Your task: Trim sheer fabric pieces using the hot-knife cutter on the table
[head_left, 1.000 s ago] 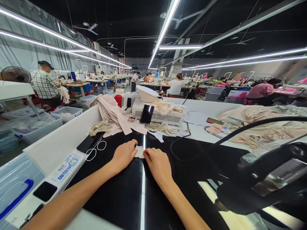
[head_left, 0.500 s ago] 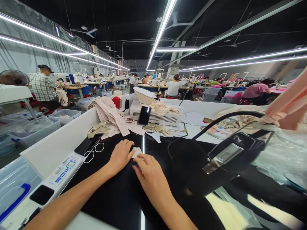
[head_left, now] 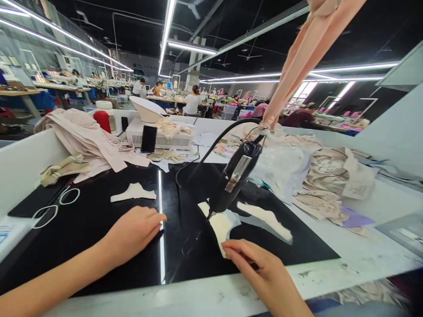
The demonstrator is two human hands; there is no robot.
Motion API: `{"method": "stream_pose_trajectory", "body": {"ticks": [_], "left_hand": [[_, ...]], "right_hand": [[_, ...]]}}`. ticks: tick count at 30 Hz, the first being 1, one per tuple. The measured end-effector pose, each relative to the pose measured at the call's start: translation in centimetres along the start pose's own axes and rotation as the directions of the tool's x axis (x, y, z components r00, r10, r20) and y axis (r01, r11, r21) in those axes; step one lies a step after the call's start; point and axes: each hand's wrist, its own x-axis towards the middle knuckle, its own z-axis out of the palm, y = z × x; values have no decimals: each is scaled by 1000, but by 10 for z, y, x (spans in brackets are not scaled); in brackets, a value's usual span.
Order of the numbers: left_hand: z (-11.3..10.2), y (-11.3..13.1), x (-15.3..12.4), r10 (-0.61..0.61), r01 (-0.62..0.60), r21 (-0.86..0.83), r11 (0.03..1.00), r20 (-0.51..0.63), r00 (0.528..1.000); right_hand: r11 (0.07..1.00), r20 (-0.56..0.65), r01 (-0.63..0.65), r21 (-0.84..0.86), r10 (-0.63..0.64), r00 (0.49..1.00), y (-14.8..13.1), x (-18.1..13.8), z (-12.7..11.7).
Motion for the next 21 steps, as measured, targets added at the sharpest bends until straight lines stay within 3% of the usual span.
{"method": "stream_pose_trajectory", "body": {"ticks": [5,10,15,21], "left_hand": [[20,55,10,220,-226,31,974,139,966],[37,84,26,337,-346,47,937,134,932],[44,96,39,287,-298,77,951,128,949],[50,98,38,235,-241,57,969,89,968]], "right_hand": [[995,-62,-6,-102,0,998,23,-9,-3],[987,-66,54,-153,-65,996,24,-4,15],[980,-77,71,-184,-86,993,22,-4,22],[995,-69,-3,-101,-4,998,17,-5,18]]}}
